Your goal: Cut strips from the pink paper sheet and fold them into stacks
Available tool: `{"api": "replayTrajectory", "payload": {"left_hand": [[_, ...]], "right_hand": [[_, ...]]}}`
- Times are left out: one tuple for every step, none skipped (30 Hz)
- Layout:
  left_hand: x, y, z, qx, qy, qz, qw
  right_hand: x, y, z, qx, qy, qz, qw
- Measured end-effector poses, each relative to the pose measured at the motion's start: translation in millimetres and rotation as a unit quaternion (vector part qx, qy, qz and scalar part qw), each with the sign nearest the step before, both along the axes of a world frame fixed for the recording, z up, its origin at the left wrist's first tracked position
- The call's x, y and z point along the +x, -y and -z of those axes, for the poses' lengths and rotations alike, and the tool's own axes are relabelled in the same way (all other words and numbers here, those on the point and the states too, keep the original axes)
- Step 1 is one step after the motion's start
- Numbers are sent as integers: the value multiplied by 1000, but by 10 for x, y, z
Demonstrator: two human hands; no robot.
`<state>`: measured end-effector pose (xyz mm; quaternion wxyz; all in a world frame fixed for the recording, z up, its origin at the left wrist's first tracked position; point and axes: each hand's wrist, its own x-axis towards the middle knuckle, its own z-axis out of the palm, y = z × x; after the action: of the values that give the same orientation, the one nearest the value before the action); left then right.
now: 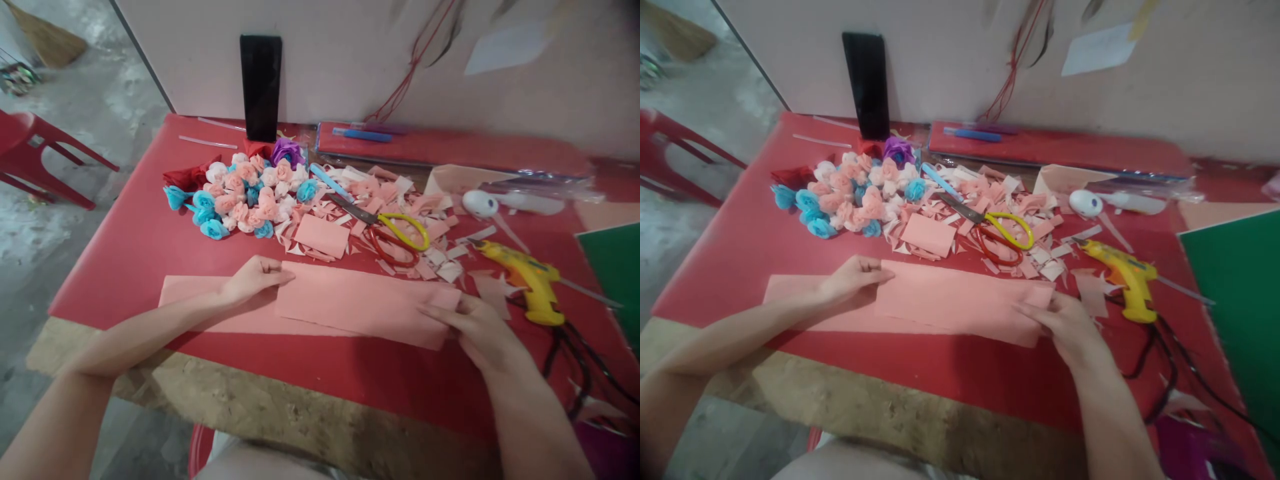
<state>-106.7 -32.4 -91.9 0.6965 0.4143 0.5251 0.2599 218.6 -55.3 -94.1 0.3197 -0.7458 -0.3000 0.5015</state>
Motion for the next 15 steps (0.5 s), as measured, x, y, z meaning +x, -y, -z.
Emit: {"api": "replayTrajectory", "payload": {"left_hand": [[-1, 1, -2, 20, -16, 4, 1000], [-1, 2, -5, 29, -24, 5, 999], [-1, 0, -9, 32, -26, 6, 999], [-1, -3, -15, 33, -27, 6, 999], [-2, -8, -21, 33, -27, 7, 999], [-4, -15, -27, 35, -29, 10, 999], [-7, -24, -33, 37, -34, 16, 999], [-10, -33, -38, 40, -40, 23, 998], [-13, -43, -40, 43, -47, 31, 998], [-16, -51, -41, 45, -51, 36, 997], [-19, -57, -41, 47, -52, 39, 997], [-21, -61, -38, 47, -50, 39, 997], [-22, -61, -34, 46, -46, 38, 997], [-22, -59, -29, 46, -42, 35, 997], [-21, -54, -23, 46, -39, 32, 998]], "right_hand": [[7, -1, 4, 0, 2, 0, 1000], [12, -2, 9, -1, 3, 0, 1000], [15, -3, 12, -2, 5, 1, 1000], [17, -5, 15, -3, 6, 2, 1000], [17, -7, 17, -4, 7, 3, 1000], [16, -9, 16, -6, 8, 4, 1000], [15, -11, 15, -7, 9, 5, 1000], [12, -12, 12, -9, 9, 5, 1000], [10, -13, 8, -11, 9, 4, 1000], [7, -13, 4, -13, 8, 3, 1000], [5, -12, 0, -14, 7, 1, 1000], [2, -11, -4, -15, 7, 0, 1000], [-1, -9, -7, -15, 7, -1, 1000], [-4, -7, -9, -15, 8, -2, 1000], [-8, -5, -11, -16, 10, -3, 1000]]}}
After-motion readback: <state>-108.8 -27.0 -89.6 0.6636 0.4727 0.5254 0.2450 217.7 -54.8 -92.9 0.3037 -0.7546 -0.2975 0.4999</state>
